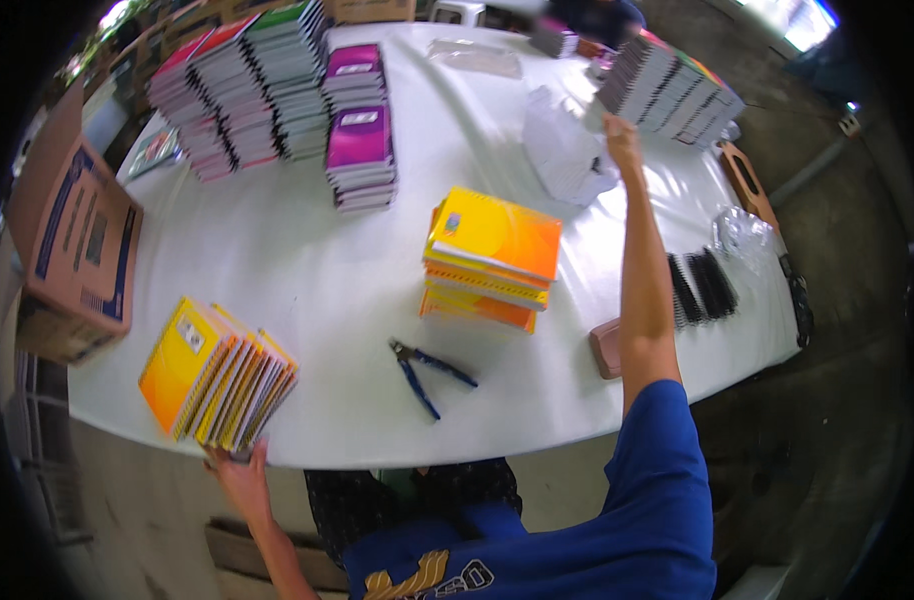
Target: The person assembles notebooks by sliding wire spiral bindings into stacked paper covers and trimming the excess wire with pliers.
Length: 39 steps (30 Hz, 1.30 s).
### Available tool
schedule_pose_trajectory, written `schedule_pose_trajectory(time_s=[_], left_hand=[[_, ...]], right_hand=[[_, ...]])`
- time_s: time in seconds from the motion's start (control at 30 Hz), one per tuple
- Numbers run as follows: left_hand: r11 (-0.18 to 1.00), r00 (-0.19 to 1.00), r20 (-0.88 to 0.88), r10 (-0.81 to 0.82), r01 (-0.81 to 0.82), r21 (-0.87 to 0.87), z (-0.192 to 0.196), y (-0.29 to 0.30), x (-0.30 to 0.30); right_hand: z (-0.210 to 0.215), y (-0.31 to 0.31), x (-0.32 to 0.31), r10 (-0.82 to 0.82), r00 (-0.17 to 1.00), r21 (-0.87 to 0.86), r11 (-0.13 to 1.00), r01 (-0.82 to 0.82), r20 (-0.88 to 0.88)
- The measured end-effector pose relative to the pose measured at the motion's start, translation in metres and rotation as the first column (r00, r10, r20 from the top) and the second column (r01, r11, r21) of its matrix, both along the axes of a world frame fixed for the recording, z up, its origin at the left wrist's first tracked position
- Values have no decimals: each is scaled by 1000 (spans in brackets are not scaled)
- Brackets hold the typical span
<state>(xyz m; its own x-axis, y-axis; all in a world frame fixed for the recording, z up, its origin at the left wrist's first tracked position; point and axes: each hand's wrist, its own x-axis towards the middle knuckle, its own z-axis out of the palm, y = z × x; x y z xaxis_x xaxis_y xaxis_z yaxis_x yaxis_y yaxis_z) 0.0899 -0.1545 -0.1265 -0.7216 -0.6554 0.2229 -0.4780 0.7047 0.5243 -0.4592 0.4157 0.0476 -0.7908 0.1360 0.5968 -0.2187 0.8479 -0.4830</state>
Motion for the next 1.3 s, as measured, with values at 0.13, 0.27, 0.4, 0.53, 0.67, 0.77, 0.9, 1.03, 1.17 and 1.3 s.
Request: schedule_pose_trajectory(time_s=[0.13, 0.27, 0.4, 0.53, 0.67, 0.77, 0.9, 1.03, 1.17, 1.3], left_hand=[[999, 996, 90, 30, -26, -42, 20, -14, 26], [1000, 1000, 0, -25, 25, -4, 18, -8, 3], [1000, 999, 39, -26, 26, -5, 23, -15, -14], [998, 997, 72, -15, 19, -58, 36, -32, -31], [999, 998, 59, -26, 27, -17, 25, -48, -31], [999, 995, -91, -36, 37, 5, 26, -44, -32], [994, 991, -82, -107, 104, -42, 24, -51, -18], [850, 860, -507, -62, 311, 424, 38, -71, -2], [990, 668, -738, -96, -14, -142, 108, -62, -20], [795, 830, -391, -398, 99, -599, 177, -29, -52]], right_hand=[[33, -122, 107, 119, 908, 59, 993, -104, -401], [41, -205, 333, 524, 822, 134, 852, -507, -224], [-35, -256, 389, 672, 699, 367, 603, -709, 245], [-86, -266, 399, 446, 799, 525, 603, -601, 403], [-75, -291, 417, 458, 760, 493, 580, -648, 460], [-79, -292, 433, 536, 714, 544, 470, -695, 450], [-80, -282, 443, 616, 666, 573, 388, -722, 421], [-92, -267, 416, 767, 511, 357, 386, -851, 388], [-80, -271, 392, 763, 512, 632, 180, -754, 394], [-4, -309, 368, 772, 546, 800, 82, -595, 326]])
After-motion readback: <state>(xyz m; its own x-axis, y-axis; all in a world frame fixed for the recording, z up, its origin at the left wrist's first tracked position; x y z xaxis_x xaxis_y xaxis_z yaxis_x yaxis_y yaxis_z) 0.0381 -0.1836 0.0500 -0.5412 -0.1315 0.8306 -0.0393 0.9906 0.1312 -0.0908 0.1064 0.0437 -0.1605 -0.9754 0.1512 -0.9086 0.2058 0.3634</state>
